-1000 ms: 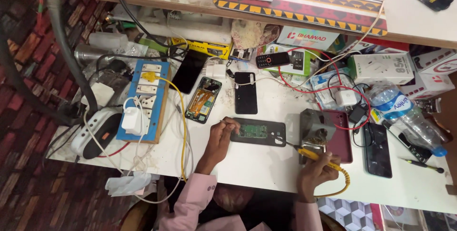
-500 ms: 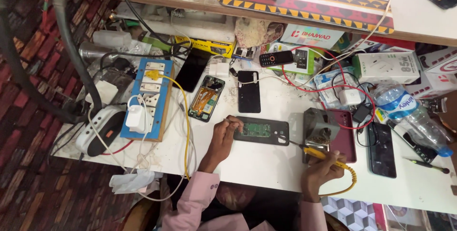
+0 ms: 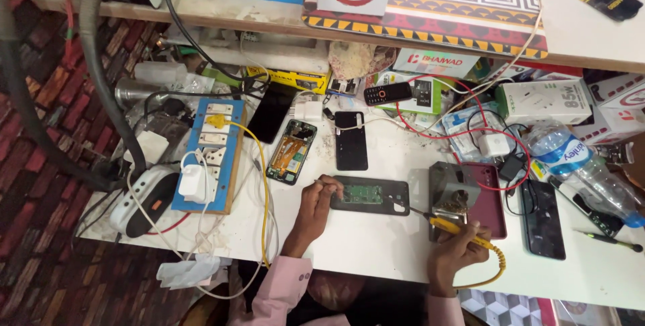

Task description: The person uses a soldering iron and tweezers to work on a smartphone motherboard placed on a cluttered workbench. They repeatedly apply heat to specific points on the board while holding the tweezers steady, without visibly removing or replacing components.

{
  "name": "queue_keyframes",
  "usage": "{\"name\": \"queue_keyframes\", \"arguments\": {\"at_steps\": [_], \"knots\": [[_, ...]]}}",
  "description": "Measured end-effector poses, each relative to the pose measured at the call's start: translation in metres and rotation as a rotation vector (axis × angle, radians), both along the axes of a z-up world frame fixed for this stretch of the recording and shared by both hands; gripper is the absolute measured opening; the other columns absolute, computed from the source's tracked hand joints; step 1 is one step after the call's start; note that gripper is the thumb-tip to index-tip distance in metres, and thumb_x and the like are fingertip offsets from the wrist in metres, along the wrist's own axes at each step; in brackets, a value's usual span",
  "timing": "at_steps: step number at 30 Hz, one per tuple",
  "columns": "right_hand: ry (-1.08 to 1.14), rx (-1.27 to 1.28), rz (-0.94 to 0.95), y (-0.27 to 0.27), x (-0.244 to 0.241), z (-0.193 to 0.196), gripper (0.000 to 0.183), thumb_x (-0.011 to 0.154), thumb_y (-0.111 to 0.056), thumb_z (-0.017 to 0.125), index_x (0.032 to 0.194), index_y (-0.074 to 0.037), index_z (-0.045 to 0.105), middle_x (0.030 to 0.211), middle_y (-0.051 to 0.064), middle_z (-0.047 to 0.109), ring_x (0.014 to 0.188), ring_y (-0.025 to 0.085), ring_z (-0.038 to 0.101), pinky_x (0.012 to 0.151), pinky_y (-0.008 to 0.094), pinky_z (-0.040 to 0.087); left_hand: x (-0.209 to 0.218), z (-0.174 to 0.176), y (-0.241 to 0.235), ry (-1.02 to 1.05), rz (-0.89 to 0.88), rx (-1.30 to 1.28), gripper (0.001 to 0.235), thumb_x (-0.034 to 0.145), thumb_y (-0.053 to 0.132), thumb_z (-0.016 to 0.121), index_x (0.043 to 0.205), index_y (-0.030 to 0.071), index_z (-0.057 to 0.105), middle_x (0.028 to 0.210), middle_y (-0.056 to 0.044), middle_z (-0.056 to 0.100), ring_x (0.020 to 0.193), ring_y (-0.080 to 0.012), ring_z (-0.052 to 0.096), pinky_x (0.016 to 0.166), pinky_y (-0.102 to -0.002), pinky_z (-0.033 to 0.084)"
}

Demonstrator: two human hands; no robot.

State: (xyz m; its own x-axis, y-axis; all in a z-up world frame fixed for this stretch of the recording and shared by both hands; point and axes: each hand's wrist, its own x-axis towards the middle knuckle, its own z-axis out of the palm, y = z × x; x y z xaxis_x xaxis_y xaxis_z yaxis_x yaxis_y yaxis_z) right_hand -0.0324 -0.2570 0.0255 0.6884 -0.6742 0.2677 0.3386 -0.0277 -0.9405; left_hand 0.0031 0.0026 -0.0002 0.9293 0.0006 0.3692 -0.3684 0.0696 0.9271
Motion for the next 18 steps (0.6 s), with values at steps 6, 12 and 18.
{"name": "queue_keyframes", "arguments": {"at_steps": [6, 12, 18], "knots": [[-0.035, -0.012, 0.029, -0.0009, -0.0001, -0.0004, 0.032, 0.116, -0.017, 0.048, 0.086, -0.008, 0.040, 0.066, 0.004, 0.050, 0.052, 0.007, 0.042, 0.050, 0.024, 0.033, -0.0017, 0.0021, -0.0006, 0.033, 0.007, 0.005, 0.036, 0.114, 0.028, 0.041, 0.098, 0.001, 0.059, 0.084, -0.007, 0.063, 0.082, -0.0134, 0.060, 0.080, -0.029, 0.050], [0.005, -0.034, -0.008, -0.0029, -0.0010, -0.0042, 0.031, 0.116, -0.019, 0.047, 0.088, -0.008, 0.042, 0.062, 0.004, 0.050, 0.049, 0.008, 0.042, 0.049, 0.024, 0.033, -0.0022, 0.0014, 0.0004, 0.064, -0.003, -0.057, 0.035, 0.113, 0.029, 0.042, 0.098, 0.002, 0.059, 0.084, -0.006, 0.061, 0.082, -0.0128, 0.058, 0.079, -0.028, 0.048], [0.045, -0.045, -0.045, -0.0019, -0.0016, -0.0027, 0.031, 0.116, -0.023, 0.045, 0.088, -0.009, 0.041, 0.060, 0.005, 0.050, 0.047, 0.008, 0.043, 0.047, 0.024, 0.034, 0.0002, -0.0016, -0.0003, 0.045, 0.001, -0.035, 0.037, 0.114, 0.030, 0.040, 0.098, 0.003, 0.058, 0.084, -0.006, 0.061, 0.084, -0.0126, 0.059, 0.081, -0.028, 0.050]]}}
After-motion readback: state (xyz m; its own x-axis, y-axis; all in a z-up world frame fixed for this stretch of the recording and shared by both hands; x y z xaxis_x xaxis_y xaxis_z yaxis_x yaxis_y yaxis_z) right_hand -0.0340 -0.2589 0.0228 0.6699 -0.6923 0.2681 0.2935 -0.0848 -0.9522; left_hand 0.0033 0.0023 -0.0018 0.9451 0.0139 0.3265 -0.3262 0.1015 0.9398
